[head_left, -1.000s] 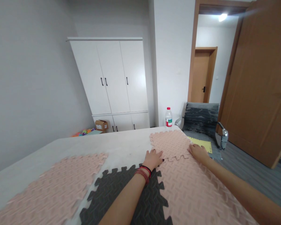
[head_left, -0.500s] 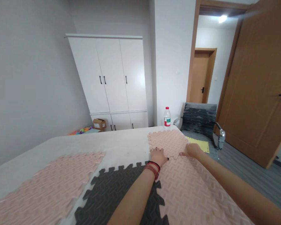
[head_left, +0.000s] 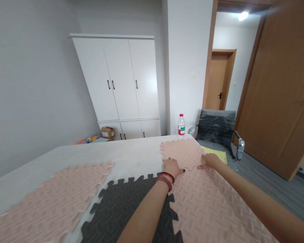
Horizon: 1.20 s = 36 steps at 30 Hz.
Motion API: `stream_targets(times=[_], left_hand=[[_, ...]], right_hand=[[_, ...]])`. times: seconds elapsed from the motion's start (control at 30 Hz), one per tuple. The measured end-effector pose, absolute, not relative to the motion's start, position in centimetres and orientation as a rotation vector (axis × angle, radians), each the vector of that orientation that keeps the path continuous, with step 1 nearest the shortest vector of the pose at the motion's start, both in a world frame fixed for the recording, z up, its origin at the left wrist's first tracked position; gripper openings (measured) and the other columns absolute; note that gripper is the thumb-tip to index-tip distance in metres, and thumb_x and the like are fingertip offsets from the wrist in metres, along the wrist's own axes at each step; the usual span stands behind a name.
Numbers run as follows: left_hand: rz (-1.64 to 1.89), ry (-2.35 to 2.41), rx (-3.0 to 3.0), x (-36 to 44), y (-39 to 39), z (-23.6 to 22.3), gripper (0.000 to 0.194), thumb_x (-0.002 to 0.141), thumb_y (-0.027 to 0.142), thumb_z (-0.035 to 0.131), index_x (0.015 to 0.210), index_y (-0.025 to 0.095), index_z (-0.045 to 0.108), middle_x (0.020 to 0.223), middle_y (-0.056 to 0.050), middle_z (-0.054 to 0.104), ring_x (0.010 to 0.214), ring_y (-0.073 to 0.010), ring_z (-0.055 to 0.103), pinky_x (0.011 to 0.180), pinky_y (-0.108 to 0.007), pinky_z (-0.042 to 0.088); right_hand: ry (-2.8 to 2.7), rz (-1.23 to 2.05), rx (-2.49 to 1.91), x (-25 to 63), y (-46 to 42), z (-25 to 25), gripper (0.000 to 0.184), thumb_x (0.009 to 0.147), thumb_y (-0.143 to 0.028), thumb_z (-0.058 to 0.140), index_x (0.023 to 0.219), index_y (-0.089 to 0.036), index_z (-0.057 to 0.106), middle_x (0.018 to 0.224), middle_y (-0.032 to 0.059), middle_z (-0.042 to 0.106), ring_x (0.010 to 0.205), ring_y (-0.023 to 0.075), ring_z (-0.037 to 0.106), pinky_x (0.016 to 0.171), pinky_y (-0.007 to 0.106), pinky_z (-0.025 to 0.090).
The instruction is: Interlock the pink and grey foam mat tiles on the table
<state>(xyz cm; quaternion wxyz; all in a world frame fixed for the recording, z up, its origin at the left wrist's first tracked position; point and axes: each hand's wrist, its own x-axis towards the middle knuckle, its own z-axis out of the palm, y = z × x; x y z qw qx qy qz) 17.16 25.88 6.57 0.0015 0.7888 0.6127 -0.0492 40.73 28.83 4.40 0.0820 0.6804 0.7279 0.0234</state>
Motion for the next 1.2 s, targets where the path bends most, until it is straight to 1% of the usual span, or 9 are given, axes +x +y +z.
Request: stream_targets(times=[0.2,0.33,0.43,0.5,0.6,0.77,0.97,1.07,1.2], left_hand=[[-0.278,2.081,2.309,20.6,27.1,5.7,0.076,0.071,0.07,0.05,0.11,0.005,0.064,0.108,-0.026,0.065,0.099,-0.0372,0.062,0.079,-0.048,0.046],[-0.341,2.098,2.274,21.6,27.9,5.3,0.075,0.066,0.073,0.052,0.103,0.01,0.068,0.105,-0.024,0.067,0.095,-0.0374,0.063,0.077,-0.048,0.046],[-0.352,2.11,2.256,21.7,28.2,5.1,0.079,0.062,0.076,0.053,0.103,0.01,0.068,0.107,-0.024,0.066,0.095,-0.0385,0.062,0.077,-0.049,0.046],[-0.35,2.114,2.248,21.7,28.4,4.9,0.079,0.062,0.075,0.054,0.104,0.01,0.068,0.106,-0.025,0.066,0.093,-0.0385,0.063,0.076,-0.05,0.046],[-0.339,2.116,2.258,21.7,28.6,4.5,0.076,0.065,0.073,0.054,0.106,0.01,0.067,0.105,-0.025,0.067,0.092,-0.0382,0.063,0.077,-0.051,0.044],[-0.305,2.15,2.257,21.7,28.5,4.2,0.077,0.065,0.071,0.055,0.113,0.011,0.064,0.107,-0.024,0.067,0.093,-0.038,0.063,0.077,-0.05,0.044],[-0.283,2.184,2.187,21.7,28.4,4.4,0.091,0.058,0.077,0.057,0.117,0.008,0.061,0.115,-0.027,0.062,0.102,-0.0416,0.059,0.078,-0.053,0.045],[-0.271,2.184,2.17,21.6,28.4,4.4,0.099,0.055,0.08,0.056,0.124,0.01,0.056,0.123,-0.027,0.058,0.109,-0.0426,0.054,0.081,-0.054,0.045],[-0.255,2.17,2.183,21.4,28.3,4.2,0.098,0.059,0.079,0.054,0.13,0.012,0.05,0.13,-0.026,0.052,0.117,-0.044,0.047,0.083,-0.056,0.043]], right_hand=[[2.281,0.053,2.002,42.0,29.1,4.0,0.085,0.064,-0.082,0.054,0.109,-0.01,0.065,0.096,0.0242,0.066,0.091,0.0379,0.064,0.077,0.045,0.047],[2.433,-0.045,1.956,45.2,29.0,3.8,0.068,0.079,-0.073,0.042,0.119,-0.021,0.063,0.099,0.0147,0.069,0.095,0.0313,0.063,0.082,0.04,0.046],[2.536,-0.127,1.945,47.2,28.3,2.8,0.059,0.087,-0.063,0.035,0.13,-0.027,0.055,0.115,0.0077,0.065,0.104,0.0257,0.061,0.087,0.035,0.045],[2.587,-0.141,1.957,47.8,27.8,1.9,0.06,0.089,-0.06,0.034,0.136,-0.026,0.048,0.131,0.006,0.055,0.116,0.0241,0.054,0.095,0.034,0.041],[2.613,-0.138,1.973,47.8,27.7,0.7,0.063,0.089,-0.06,0.033,0.14,-0.023,0.043,0.141,0.0076,0.045,0.124,0.0246,0.047,0.101,0.035,0.037],[2.579,-0.161,1.998,47.4,28.0,0.1,0.061,0.089,-0.056,0.036,0.138,-0.02,0.046,0.136,0.0131,0.049,0.122,0.0286,0.048,0.1,0.041,0.038],[2.614,-0.207,2.027,47.3,27.0,-0.4,0.071,0.091,-0.062,0.026,0.144,-0.017,0.035,0.147,0.012,0.035,0.132,0.0237,0.037,0.109,0.035,0.029],[2.613,-0.247,2.023,47.3,27.1,-0.6,0.075,0.089,-0.065,0.028,0.144,-0.015,0.035,0.145,0.0127,0.037,0.131,0.0246,0.038,0.108,0.035,0.03],[2.594,-0.281,2.012,47.3,27.8,-0.7,0.077,0.086,-0.065,0.033,0.144,-0.014,0.035,0.144,0.0136,0.039,0.13,0.0255,0.04,0.106,0.034,0.032]])
